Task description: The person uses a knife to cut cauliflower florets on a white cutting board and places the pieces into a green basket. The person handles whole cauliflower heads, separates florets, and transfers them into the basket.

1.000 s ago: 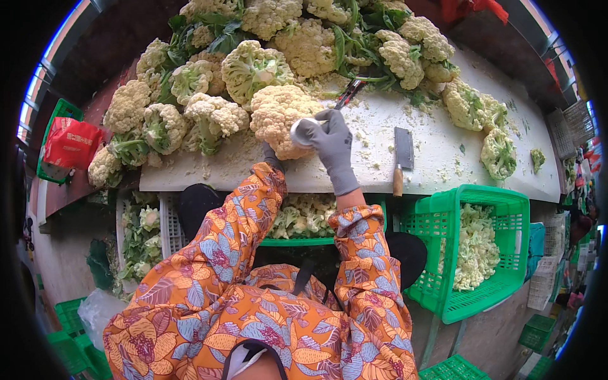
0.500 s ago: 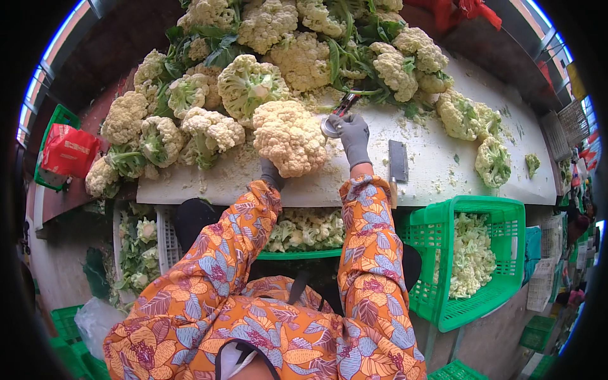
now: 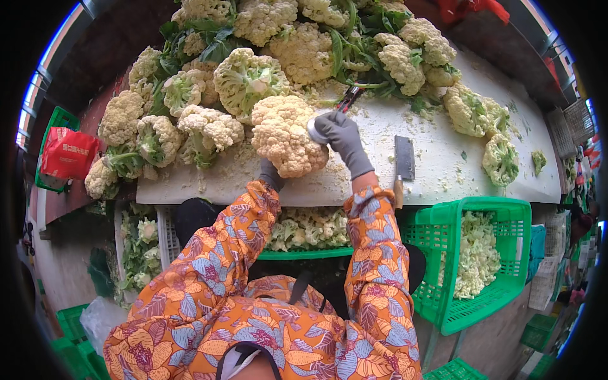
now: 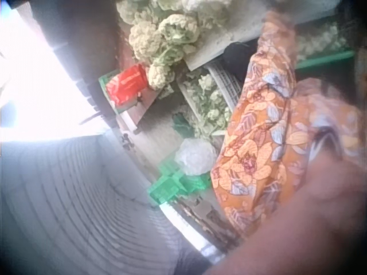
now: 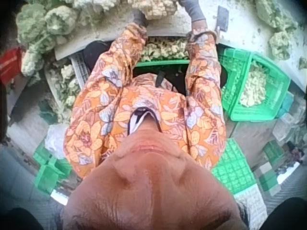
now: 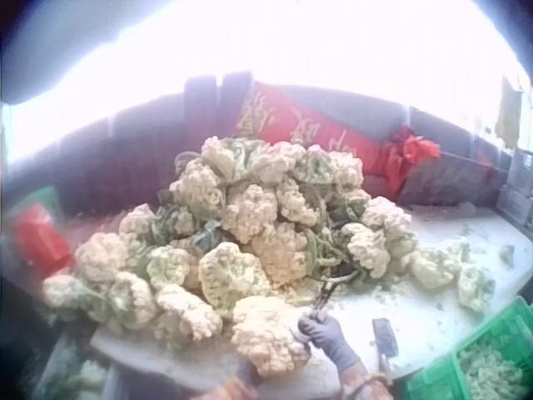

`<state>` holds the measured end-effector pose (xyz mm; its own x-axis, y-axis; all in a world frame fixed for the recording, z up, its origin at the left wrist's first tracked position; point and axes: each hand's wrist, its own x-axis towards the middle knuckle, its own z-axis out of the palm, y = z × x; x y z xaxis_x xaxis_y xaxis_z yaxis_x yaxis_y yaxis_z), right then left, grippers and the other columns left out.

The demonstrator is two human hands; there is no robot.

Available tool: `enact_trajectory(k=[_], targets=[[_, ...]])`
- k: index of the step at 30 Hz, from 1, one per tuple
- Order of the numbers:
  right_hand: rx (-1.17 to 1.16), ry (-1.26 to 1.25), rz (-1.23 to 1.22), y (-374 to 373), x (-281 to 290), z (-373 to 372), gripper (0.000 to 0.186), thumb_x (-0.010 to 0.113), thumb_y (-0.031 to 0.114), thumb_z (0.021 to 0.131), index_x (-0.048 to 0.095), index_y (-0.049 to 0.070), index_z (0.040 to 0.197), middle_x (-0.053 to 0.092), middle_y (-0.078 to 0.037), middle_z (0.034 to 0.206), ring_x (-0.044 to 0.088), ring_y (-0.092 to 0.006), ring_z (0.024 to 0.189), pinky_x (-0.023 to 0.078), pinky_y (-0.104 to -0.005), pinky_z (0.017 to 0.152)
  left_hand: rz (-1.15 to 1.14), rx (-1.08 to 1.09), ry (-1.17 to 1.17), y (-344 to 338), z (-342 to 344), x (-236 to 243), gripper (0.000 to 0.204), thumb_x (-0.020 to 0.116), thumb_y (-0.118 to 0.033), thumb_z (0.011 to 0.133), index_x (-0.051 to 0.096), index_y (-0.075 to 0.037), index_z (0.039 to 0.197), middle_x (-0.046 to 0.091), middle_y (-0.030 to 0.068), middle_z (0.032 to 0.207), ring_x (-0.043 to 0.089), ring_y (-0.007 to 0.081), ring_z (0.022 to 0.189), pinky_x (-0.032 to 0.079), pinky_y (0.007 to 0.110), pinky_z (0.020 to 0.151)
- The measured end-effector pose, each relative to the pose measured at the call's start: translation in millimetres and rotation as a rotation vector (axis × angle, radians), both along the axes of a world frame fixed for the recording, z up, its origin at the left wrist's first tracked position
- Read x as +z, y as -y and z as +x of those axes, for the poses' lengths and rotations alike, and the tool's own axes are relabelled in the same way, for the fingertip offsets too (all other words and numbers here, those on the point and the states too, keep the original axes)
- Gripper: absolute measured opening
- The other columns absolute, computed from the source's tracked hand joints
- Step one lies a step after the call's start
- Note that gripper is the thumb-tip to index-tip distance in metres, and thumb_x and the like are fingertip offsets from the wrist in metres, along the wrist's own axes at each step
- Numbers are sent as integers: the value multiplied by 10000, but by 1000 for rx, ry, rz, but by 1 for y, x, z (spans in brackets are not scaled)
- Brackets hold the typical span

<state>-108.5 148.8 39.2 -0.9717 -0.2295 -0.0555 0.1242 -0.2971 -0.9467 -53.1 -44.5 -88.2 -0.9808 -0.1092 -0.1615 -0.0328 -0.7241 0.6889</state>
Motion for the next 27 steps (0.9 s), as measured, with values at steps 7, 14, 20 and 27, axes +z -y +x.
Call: enact_trajectory(k=[7,14,20,27], targets=[[1,-421,255,67,95,-25,260,799,227,876,664,6,905,686,-52,839,628,-93,734,517,-229,634,26,75,-189,15,-12,-11,476,388,-428,1075,368,-134,1449,482,106,1401,494,286,1268,470,468,1062],[-194,-68,604,26,63,-78,350,802,303,873,659,-14,912,694,-76,829,649,-122,697,530,-249,629,-191,130,-36,0,-24,-14,326,434,-226,1053,522,-73,1327,613,82,1270,614,216,1124,514,386,966],[-158,-43,573,11,31,-79,253,788,247,886,664,31,840,702,-66,797,591,-109,600,519,-253,572,-95,5,-113,-17,-12,-8,330,428,-232,1058,510,-64,1331,610,88,1266,605,218,1138,509,380,970],[-134,-139,701,-39,1,-65,224,804,223,865,684,33,861,692,-50,778,650,-137,701,516,-290,635,202,-46,127,-38,-9,17,341,405,-282,1074,491,-73,1329,604,84,1227,600,222,1105,520,379,949]])
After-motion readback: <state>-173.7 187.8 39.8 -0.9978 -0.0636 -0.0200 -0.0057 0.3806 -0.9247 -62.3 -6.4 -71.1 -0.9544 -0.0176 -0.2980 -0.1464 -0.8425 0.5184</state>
